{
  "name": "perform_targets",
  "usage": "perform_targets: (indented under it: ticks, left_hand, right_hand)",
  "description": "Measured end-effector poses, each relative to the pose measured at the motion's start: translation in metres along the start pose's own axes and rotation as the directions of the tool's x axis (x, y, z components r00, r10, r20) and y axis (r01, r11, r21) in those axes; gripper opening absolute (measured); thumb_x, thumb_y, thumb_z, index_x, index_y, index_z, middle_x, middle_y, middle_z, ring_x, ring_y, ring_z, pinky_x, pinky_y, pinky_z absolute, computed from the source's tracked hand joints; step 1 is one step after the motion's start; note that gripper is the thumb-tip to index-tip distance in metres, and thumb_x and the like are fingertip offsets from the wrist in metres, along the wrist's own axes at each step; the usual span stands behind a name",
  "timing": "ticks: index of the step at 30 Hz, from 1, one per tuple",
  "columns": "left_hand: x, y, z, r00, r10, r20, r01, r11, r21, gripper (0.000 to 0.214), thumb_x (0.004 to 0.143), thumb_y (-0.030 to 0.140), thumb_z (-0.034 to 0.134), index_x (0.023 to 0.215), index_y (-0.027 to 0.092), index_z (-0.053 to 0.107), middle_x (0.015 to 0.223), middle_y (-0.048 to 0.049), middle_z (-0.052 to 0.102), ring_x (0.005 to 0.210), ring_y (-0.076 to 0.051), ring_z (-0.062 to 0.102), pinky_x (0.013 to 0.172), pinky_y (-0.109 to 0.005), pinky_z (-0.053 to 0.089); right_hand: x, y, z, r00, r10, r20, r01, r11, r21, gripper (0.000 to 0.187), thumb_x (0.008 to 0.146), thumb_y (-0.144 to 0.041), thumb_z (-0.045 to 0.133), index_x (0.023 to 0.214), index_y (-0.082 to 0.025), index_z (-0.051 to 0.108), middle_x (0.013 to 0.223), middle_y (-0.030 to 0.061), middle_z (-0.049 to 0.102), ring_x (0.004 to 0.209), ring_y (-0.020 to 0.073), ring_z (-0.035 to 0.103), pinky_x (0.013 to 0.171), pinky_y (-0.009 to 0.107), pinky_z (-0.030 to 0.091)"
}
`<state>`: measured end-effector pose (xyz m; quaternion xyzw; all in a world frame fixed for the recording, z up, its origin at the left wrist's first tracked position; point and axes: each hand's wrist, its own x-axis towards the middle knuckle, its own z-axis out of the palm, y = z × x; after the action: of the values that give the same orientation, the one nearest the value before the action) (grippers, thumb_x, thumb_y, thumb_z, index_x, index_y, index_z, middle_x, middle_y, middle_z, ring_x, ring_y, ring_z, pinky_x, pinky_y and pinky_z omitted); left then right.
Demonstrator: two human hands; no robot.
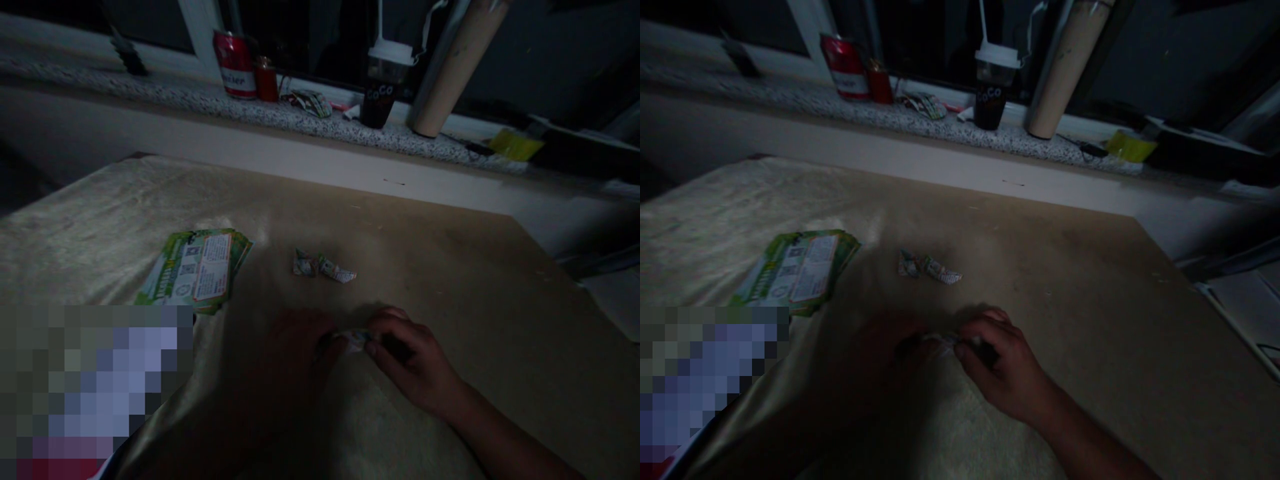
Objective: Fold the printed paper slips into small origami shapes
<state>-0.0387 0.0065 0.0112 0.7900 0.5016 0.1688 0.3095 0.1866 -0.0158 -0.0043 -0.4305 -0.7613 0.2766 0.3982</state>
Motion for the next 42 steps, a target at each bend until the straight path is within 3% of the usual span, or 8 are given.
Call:
perform_targets:
  ticks: [6,11,15,18,21,24,28,42]
  left_hand:
    - [-0.0003,0.0026,-0.0026,0.999,-0.044,0.006,0.044,0.96,-0.277,0.03,0.099,0.04,0.055,0.081,0.02,0.069,0.069,0.0022,0.067,0.063,-0.016,0.06,0.056,-0.027,0.038]
    - [-0.0008,0.0046,-0.0024,0.999,0.02,-0.027,-0.026,0.967,-0.253,0.033,0.1,0.037,0.052,0.076,0.021,0.069,0.067,0.002,0.069,0.06,-0.016,0.062,0.055,-0.027,0.043]
    - [-0.0006,0.0031,-0.0045,0.992,0.007,-0.129,-0.023,0.992,-0.125,0.019,0.095,0.033,0.057,0.105,0.023,0.07,0.092,-0.0036,0.076,0.081,-0.023,0.07,0.073,-0.037,0.056]
    - [-0.0007,-0.001,-0.0067,0.957,0.109,-0.27,-0.117,0.993,-0.011,0.044,0.088,0.029,0.065,0.131,0.025,0.057,0.123,-0.0092,0.07,0.111,-0.03,0.065,0.097,-0.05,0.054]
    - [-0.0025,-0.0033,-0.0083,0.928,0.329,-0.178,-0.32,0.944,0.079,0.055,0.083,0.023,0.071,0.135,0.03,0.054,0.142,-0.0089,0.058,0.132,-0.032,0.053,0.11,-0.052,0.046]
    - [-0.0047,-0.0025,-0.007,0.907,0.421,0.003,-0.419,0.902,0.108,0.053,0.081,0.017,0.073,0.13,0.028,0.059,0.144,-0.0072,0.057,0.135,-0.031,0.05,0.113,-0.05,0.042]
    - [-0.0042,-0.0015,-0.0018,0.907,0.408,0.107,-0.42,0.898,0.13,0.04,0.08,0.012,0.071,0.118,0.025,0.065,0.135,-0.0063,0.064,0.127,-0.03,0.055,0.111,-0.05,0.042]
    - [0.0018,-0.0027,-0.0001,0.928,0.349,0.135,-0.37,0.908,0.195,0.018,0.09,0.015,0.069,0.107,0.02,0.069,0.109,-0.0062,0.071,0.102,-0.027,0.064,0.096,-0.046,0.049]
  right_hand:
    - [-0.0048,0.0035,0.0039,0.993,0.12,-0.022,-0.117,0.988,0.099,0.018,0.094,-0.019,0.069,0.111,-0.026,0.068,0.097,0.0046,0.075,0.09,0.0214,0.071,0.079,0.036,0.059]
    - [-0.004,0.0017,0.0039,0.959,0.252,-0.129,-0.218,0.948,0.233,0.012,0.094,-0.022,0.07,0.106,-0.024,0.069,0.088,0.0029,0.078,0.081,0.0183,0.075,0.072,0.029,0.061]
    - [-0.0035,0.0025,0.0011,0.937,0.296,-0.185,-0.255,0.942,0.217,0.006,0.098,-0.025,0.065,0.099,-0.024,0.071,0.084,0.0021,0.075,0.074,0.0169,0.072,0.064,0.026,0.058]
    - [-0.0025,0.0041,0.0005,0.945,0.286,-0.156,-0.262,0.952,0.157,0.013,0.101,-0.027,0.059,0.098,-0.024,0.071,0.083,0.0028,0.073,0.072,0.0174,0.069,0.06,0.027,0.054]
    - [-0.0001,0.0046,0.0009,0.977,0.185,-0.109,-0.182,0.982,0.041,0.016,0.102,-0.023,0.057,0.098,-0.023,0.072,0.085,0.0037,0.07,0.078,0.0192,0.067,0.068,0.032,0.053]
    - [0.0018,0.0045,0.0023,0.995,0.089,-0.047,-0.091,0.995,-0.051,0.015,0.1,-0.019,0.057,0.098,-0.024,0.072,0.083,0.0035,0.069,0.082,0.0207,0.065,0.076,0.037,0.052]
    - [0.0012,0.0047,0.005,0.998,0.059,-0.015,-0.06,0.991,-0.122,0.014,0.1,-0.019,0.059,0.105,-0.025,0.07,0.088,0.0042,0.071,0.088,0.0229,0.065,0.083,0.041,0.052]
    - [0.0031,0.001,0.0004,0.995,-0.022,0.093,0.039,0.981,-0.192,0.02,0.097,-0.014,0.063,0.112,-0.026,0.071,0.118,0.007,0.074,0.115,0.0271,0.066,0.101,0.049,0.049]
